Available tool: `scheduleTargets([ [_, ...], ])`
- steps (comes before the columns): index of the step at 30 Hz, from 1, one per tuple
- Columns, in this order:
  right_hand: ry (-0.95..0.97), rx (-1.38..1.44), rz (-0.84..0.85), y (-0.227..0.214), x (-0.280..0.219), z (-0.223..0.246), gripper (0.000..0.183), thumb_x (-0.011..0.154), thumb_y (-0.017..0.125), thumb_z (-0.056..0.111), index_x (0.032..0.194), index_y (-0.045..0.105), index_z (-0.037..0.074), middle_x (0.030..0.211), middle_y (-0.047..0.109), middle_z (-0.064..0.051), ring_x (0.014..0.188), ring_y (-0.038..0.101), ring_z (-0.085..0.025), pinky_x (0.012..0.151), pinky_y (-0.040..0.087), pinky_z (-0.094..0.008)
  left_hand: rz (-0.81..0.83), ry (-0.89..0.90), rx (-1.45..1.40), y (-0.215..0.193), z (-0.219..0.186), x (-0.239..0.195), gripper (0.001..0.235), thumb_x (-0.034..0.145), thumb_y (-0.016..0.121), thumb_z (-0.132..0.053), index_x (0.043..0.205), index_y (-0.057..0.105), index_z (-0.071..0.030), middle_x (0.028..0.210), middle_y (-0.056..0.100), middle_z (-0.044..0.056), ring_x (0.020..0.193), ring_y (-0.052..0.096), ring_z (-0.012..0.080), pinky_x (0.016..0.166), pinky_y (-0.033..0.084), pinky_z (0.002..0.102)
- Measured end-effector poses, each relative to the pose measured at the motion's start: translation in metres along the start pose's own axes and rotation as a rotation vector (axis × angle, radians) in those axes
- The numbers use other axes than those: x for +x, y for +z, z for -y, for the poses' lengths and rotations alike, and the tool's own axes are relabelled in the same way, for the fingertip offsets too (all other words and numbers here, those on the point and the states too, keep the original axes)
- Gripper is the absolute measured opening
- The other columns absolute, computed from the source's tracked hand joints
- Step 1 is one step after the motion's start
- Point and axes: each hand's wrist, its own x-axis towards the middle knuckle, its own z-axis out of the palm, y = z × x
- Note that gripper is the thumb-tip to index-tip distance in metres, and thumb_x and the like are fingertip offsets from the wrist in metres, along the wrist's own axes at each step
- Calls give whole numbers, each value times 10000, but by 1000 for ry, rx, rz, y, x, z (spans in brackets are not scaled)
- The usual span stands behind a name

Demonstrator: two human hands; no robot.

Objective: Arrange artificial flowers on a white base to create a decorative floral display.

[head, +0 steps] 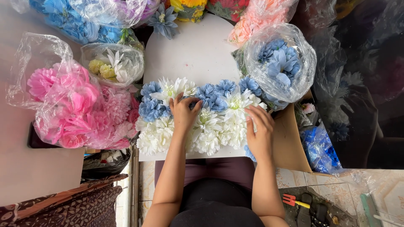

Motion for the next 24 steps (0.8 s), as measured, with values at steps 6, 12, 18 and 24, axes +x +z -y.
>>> scheduleTargets([
  [6, 287, -28, 140, -52, -10, -22, 321, 960, 724, 217, 1271, 712, 143, 1185, 724, -121, 1151, 664, -370, 990, 488, -500, 45, 14, 94, 6, 12, 2, 204, 803, 803, -344, 998, 781, -288, 1013, 765, -56, 1354, 514, 261, 1217, 170, 586],
  [12, 377, 66, 128, -66, -6, -15, 264, 1022, 659, 209, 1268, 707, 125, 1169, 724, -139, 1179, 662, -345, 997, 498, -491, 97, -39, 246, 14, 13, 8, 190, 857, 750, -404, 967, 804, -259, 945, 778, -36, 1369, 484, 242, 1222, 166, 563],
  [18, 363, 83, 142, -60, -5, -4, 234, 1028, 635, 183, 1243, 717, 137, 1135, 737, -130, 1154, 678, -329, 984, 510, -475, 75, -80, 96, 22, 30, 13, 199, 863, 762, -419, 953, 810, -249, 935, 781, -7, 1341, 518, 259, 1219, 199, 544],
  [24, 283, 127, 175, -53, -3, 16, 221, 1024, 627, 139, 1220, 727, 127, 1095, 747, -126, 1124, 690, -323, 982, 516, -470, 11, -256, -295, 11, 39, 15, 81, 882, 766, -370, 866, 801, -299, 802, 758, -65, 1066, 688, 219, 1192, 315, 474],
])
